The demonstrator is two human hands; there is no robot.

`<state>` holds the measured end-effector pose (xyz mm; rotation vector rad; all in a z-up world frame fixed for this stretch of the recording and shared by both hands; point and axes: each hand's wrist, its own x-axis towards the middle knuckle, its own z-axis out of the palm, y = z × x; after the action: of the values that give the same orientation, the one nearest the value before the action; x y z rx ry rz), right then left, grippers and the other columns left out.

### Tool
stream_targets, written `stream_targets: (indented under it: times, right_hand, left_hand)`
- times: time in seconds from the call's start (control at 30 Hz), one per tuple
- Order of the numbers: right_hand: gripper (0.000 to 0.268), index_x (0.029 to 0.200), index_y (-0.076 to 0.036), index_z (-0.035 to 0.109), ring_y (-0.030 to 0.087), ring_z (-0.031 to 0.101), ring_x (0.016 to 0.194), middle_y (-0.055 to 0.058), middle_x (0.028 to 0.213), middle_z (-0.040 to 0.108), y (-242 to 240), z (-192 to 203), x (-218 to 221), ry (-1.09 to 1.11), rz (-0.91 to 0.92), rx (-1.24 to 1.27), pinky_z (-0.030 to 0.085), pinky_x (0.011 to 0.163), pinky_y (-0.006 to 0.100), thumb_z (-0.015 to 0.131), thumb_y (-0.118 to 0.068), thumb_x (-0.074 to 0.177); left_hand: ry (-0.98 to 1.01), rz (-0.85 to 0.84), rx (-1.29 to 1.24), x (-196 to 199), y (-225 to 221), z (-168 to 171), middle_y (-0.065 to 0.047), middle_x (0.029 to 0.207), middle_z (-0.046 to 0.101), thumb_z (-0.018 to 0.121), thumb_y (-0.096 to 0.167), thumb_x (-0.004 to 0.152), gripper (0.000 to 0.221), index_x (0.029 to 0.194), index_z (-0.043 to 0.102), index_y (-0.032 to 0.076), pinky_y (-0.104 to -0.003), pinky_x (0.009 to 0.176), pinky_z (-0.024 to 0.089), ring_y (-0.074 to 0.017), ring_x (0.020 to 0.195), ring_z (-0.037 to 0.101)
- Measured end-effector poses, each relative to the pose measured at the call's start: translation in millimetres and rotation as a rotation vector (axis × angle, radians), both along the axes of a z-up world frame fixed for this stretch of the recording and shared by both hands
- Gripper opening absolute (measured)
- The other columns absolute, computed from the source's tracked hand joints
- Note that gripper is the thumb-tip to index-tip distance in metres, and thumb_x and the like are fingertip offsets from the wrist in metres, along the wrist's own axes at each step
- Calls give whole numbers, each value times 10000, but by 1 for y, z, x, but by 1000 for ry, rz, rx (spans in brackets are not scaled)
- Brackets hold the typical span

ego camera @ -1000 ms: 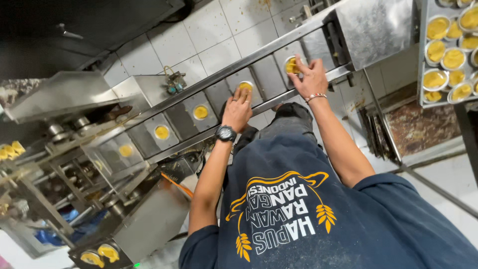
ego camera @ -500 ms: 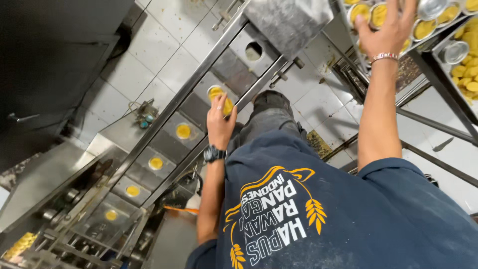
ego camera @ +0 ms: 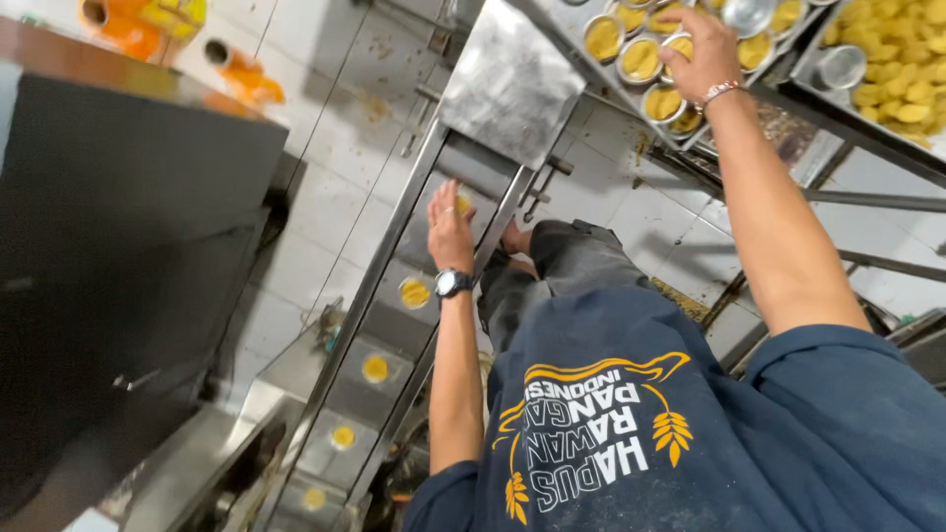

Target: The person picks up individual tart tins containing yellow filling from a conveyor belt and places them onto metal trays, eventually lifting the filled trays and stacking them.

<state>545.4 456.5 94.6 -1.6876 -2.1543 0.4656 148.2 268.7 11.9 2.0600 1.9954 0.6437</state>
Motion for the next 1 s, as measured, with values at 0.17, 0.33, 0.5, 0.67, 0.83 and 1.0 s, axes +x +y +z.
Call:
stream_targets:
  times: [0.17, 0.33, 0.5, 0.67, 0.83, 1.0]
  right_hand:
    - [129, 1107, 26, 737, 374, 597, 817, 209, 973, 679, 12, -16, 22, -55, -122, 151, 469, 746, 544, 768, -99, 1091]
    - [636, 1630, -130, 532, 530, 316, 1477, 347, 1662, 291, 12, -22, -4, -235, 258, -326, 286, 1220, 663, 684, -196, 1016]
    - [761, 1530, -199, 601, 342, 529, 1277, 180, 1451, 562, 4, -42, 15, -507, 391, 65, 651, 750, 415, 860, -237, 815]
    - [774, 1376, -206, 597, 363, 594, 1056, 114, 1174, 528, 23, -59, 37, -357, 336, 68, 604, 854, 421, 899, -348, 678]
    - [603, 1486, -127, 559, 459, 636, 999, 135, 1100, 498, 63, -56, 81, 90, 255, -132, 573, 869, 496, 731, -317, 941]
    - [558, 1564, -136, 478, 297, 565, 1087, 204, 1309, 484, 149, -47, 108, -155, 33, 44, 593, 924, 456, 687, -317, 1079]
  left_hand:
    - [-348, 178, -92, -8, -20, 4, -146, 1578, 587, 658, 223, 1067, 540, 1578, 490, 176, -436, 1172, 446, -338, 1483, 539]
    - [-435, 511, -53, 19, -9, 32, -61, 1317, 778, 485, 212, 1130, 330, 1419, 641, 188, -378, 920, 600, -255, 1159, 778]
    - [-407, 3, 133, 128, 97, 73, -99, 1086, 787, 546, 145, 1117, 218, 1260, 693, 73, -406, 865, 578, -277, 966, 754]
    - [88, -205, 27, 236, 215, 59, -38, 1298, 592, 770, 410, 854, 624, 1440, 592, 292, -414, 1057, 462, -302, 1220, 622]
    - [189, -267, -254, 263, 237, 46, -102, 1387, 526, 882, 528, 758, 910, 1535, 507, 240, -466, 1192, 371, -348, 1321, 560]
    - [228, -253, -180, 281, 224, 42, -222, 1381, 532, 569, 154, 938, 547, 1481, 515, 118, -489, 997, 517, -400, 1088, 644]
